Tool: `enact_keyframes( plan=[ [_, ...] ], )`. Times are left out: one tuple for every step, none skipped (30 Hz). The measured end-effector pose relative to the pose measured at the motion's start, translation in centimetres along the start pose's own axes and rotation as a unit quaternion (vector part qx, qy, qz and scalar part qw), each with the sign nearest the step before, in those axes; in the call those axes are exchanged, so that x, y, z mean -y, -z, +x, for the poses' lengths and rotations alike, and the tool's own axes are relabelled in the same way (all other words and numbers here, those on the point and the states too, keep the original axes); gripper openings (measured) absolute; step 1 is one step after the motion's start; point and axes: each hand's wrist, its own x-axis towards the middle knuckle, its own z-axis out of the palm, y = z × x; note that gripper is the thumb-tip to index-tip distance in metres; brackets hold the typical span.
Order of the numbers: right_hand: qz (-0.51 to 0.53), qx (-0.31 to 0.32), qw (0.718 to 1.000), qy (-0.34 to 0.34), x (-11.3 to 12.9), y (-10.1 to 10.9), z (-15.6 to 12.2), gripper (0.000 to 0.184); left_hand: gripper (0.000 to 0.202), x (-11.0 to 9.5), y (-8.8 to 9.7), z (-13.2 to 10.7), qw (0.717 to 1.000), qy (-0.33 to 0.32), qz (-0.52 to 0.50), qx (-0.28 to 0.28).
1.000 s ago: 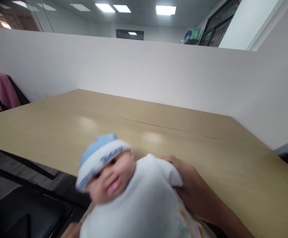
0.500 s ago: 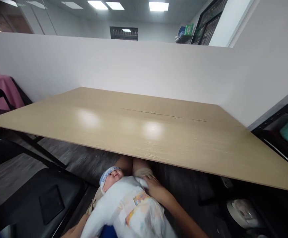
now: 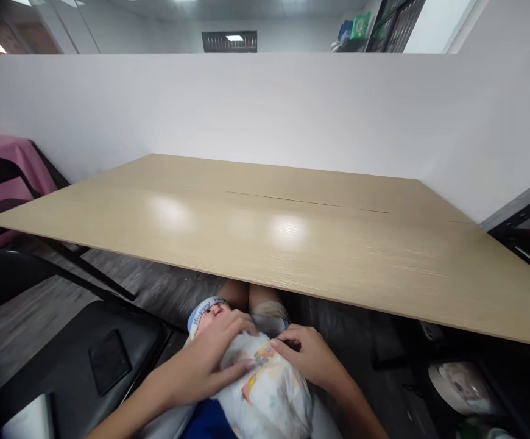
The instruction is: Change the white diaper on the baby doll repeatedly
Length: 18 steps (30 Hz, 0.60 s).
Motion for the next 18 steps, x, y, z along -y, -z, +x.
enact_keyframes(
  plan=[
    [0.007, 0.043, 0.999, 0.004, -0.1, 0.1, 0.0, 0.043, 0.039, 0.0, -0.8, 1.1, 0.998, -0.040, -0.036, 0.030],
    [0.010, 0.056, 0.998, 0.006, -0.3, 0.1, 0.0, 0.043, 0.038, 0.0, -1.6, 1.9, 0.994, -0.069, -0.061, 0.054],
    [0.012, 0.050, 0.999, 0.005, -0.6, 0.2, -0.1, 0.043, 0.036, 0.2, -2.2, 2.2, 0.991, -0.087, -0.078, 0.069],
    [0.013, 0.032, 0.999, 0.001, -0.9, 0.2, -0.1, 0.042, 0.033, 0.5, -2.8, 2.2, 0.989, -0.093, -0.089, 0.073],
    [0.014, 0.017, 1.000, -0.004, -1.3, 0.1, -0.2, 0.041, 0.031, 0.8, -3.3, 2.0, 0.989, -0.091, -0.098, 0.069],
    [0.014, 0.008, 1.000, -0.008, -1.6, 0.1, -0.4, 0.042, 0.029, 1.2, -3.5, 1.6, 0.989, -0.084, -0.108, 0.062],
    [0.014, 0.005, 1.000, -0.011, -2.0, 0.0, -0.5, 0.043, 0.028, 1.5, -3.7, 1.1, 0.989, -0.076, -0.117, 0.051],
    [0.014, 0.008, 1.000, -0.014, -2.2, -0.1, -0.6, 0.045, 0.028, 1.8, -3.7, 0.5, 0.989, -0.068, -0.126, 0.041],
    [0.015, 0.017, 1.000, -0.016, -2.4, -0.1, -0.7, 0.046, 0.028, 2.0, -3.7, 0.0, 0.989, -0.062, -0.133, 0.034],
    [0.018, 0.029, 0.999, -0.018, -2.4, -0.1, -0.8, 0.048, 0.029, 2.2, -3.6, -0.5, 0.988, -0.056, -0.139, 0.029],
    [0.022, 0.042, 0.999, -0.019, -2.4, 0.0, -0.8, 0.048, 0.029, 2.4, -3.6, -0.9, 0.988, -0.050, -0.145, 0.025],
    [0.029, 0.057, 0.998, -0.023, -2.2, 0.1, -0.8, 0.048, 0.028, 2.5, -3.6, -1.2, 0.987, -0.043, -0.151, 0.023],
    [0.034, 0.070, 0.997, -0.028, -1.9, 0.1, -0.8, 0.046, 0.027, 2.7, -3.6, -1.4, 0.987, -0.036, -0.156, 0.020],
    [0.035, 0.081, 0.996, -0.032, -1.6, 0.2, -0.7, 0.043, 0.026, 2.7, -3.6, -1.5, 0.986, -0.031, -0.161, 0.017],
    [0.032, 0.089, 0.995, -0.034, -1.3, 0.3, -0.6, 0.039, 0.024, 2.8, -3.8, -1.6, 0.986, -0.028, -0.165, 0.013],
    [0.024, 0.092, 0.995, -0.032, -0.9, 0.4, -0.4, 0.036, 0.021, 2.9, -3.9, -1.6, 0.985, -0.027, -0.170, 0.008],
    [0.011, 0.093, 0.995, -0.026, -0.5, 0.5, -0.2, 0.033, 0.019, 3.0, -4.1, -1.6, 0.984, -0.028, -0.175, 0.004],
    [-0.003, 0.094, 0.995, -0.015, -0.2, 0.6, -0.1, 0.031, 0.016, 3.0, -4.2, -1.6, 0.983, -0.030, -0.182, 0.000]
  ],
)
